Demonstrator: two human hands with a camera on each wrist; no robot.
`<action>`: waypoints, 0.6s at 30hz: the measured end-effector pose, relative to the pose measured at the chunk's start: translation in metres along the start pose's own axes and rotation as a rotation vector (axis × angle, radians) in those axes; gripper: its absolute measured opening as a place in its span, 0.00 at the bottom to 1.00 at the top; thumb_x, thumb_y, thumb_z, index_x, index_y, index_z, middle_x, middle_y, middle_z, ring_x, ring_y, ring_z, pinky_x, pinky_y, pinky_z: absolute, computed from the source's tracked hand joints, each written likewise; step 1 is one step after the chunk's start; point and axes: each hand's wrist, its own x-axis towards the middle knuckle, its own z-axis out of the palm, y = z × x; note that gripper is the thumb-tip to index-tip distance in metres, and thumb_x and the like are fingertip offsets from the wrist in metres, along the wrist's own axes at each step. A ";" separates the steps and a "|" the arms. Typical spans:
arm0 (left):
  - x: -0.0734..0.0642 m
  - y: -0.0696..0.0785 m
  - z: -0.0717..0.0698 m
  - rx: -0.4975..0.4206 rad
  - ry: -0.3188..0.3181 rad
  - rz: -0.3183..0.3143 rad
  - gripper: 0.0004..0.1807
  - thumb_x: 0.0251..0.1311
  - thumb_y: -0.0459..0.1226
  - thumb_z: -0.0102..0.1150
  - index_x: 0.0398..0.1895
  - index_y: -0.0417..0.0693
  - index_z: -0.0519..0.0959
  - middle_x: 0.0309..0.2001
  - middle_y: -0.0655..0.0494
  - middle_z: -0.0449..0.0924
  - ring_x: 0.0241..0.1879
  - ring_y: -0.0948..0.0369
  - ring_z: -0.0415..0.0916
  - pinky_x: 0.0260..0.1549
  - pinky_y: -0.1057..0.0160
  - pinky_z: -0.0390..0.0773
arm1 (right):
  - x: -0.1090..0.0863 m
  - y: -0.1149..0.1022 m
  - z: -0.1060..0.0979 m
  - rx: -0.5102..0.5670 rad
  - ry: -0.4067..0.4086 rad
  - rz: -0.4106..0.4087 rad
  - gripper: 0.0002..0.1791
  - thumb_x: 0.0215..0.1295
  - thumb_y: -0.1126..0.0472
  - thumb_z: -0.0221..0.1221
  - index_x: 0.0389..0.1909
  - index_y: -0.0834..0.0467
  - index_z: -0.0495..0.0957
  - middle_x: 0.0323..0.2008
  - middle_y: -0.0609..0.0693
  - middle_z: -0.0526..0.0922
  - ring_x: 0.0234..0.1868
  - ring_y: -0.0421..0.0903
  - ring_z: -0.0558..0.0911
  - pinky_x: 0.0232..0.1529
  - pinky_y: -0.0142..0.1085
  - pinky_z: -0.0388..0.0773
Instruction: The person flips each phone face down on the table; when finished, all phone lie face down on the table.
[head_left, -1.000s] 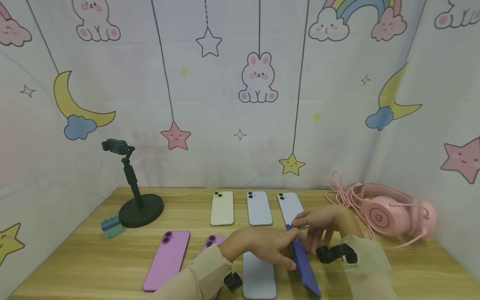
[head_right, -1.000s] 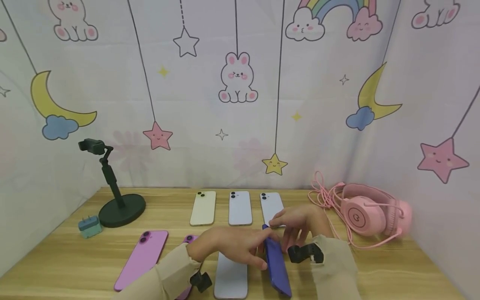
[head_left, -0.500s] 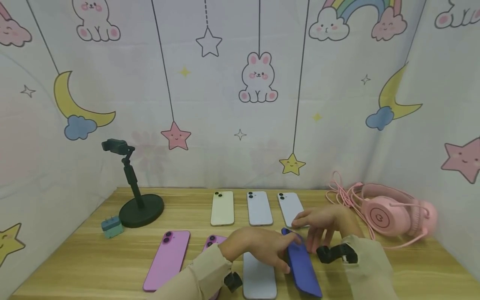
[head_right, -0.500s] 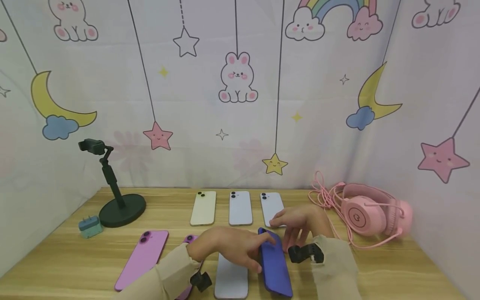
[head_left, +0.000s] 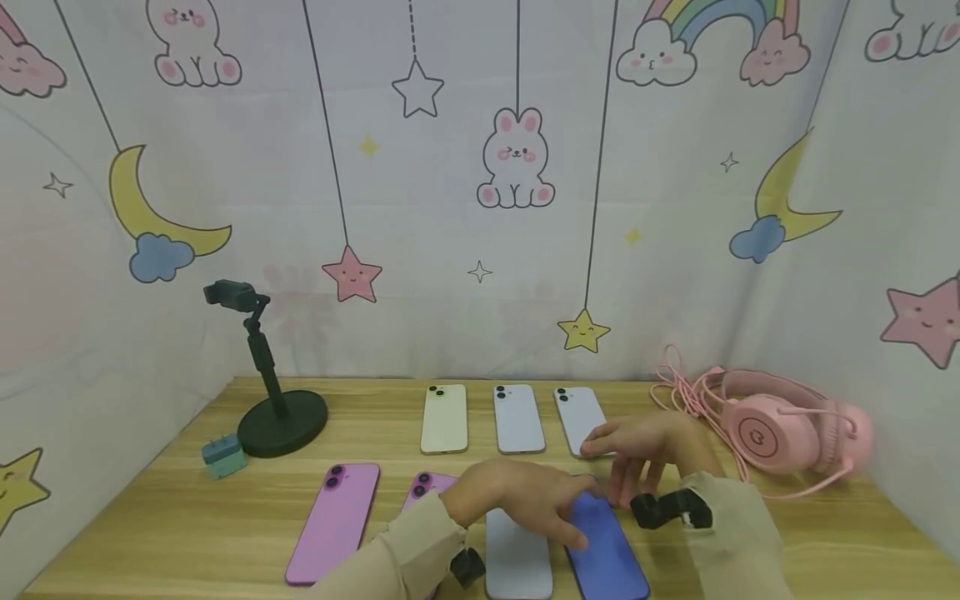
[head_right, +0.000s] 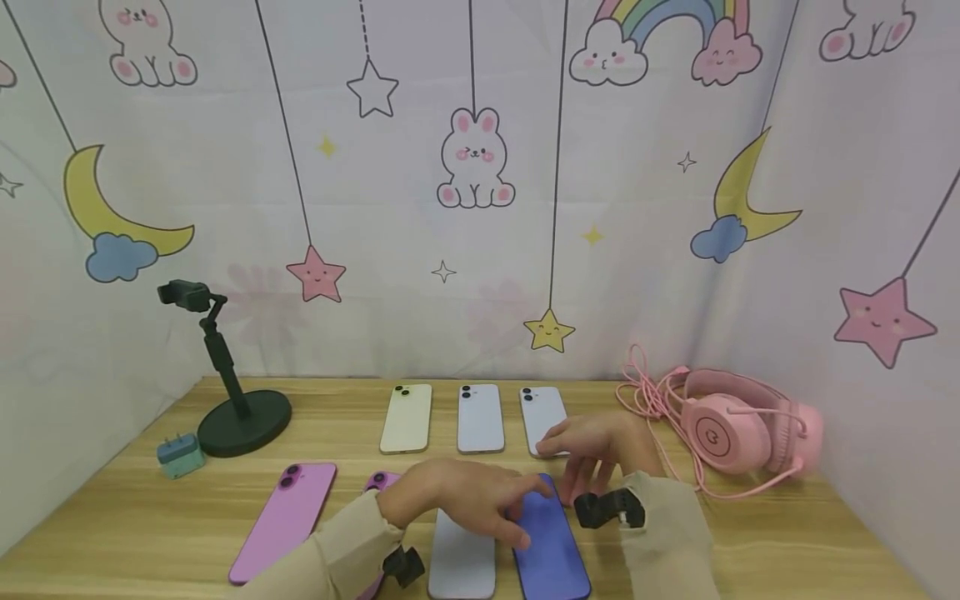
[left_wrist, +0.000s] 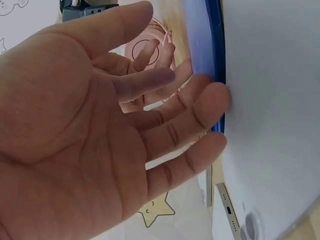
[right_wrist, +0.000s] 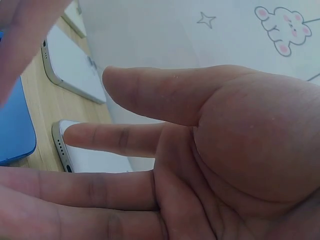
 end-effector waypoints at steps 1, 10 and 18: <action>0.000 0.000 0.000 0.025 0.005 -0.019 0.32 0.71 0.52 0.56 0.72 0.50 0.62 0.45 0.61 0.80 0.48 0.71 0.75 0.51 0.70 0.72 | 0.000 0.000 0.000 -0.001 -0.001 0.004 0.27 0.73 0.45 0.55 0.66 0.55 0.70 0.30 0.61 0.88 0.30 0.53 0.88 0.34 0.45 0.83; -0.002 0.000 0.000 0.100 -0.031 -0.089 0.33 0.71 0.54 0.55 0.74 0.53 0.63 0.63 0.57 0.75 0.60 0.68 0.71 0.57 0.68 0.70 | 0.000 0.001 -0.002 -0.020 0.008 0.009 0.27 0.73 0.43 0.54 0.65 0.55 0.70 0.30 0.60 0.88 0.29 0.53 0.88 0.33 0.45 0.83; -0.004 -0.003 -0.002 0.079 -0.014 -0.059 0.32 0.71 0.54 0.55 0.74 0.56 0.63 0.54 0.60 0.79 0.56 0.69 0.72 0.55 0.68 0.71 | -0.001 0.003 -0.003 -0.039 0.019 0.017 0.27 0.75 0.44 0.53 0.67 0.56 0.69 0.30 0.60 0.88 0.29 0.52 0.88 0.31 0.43 0.83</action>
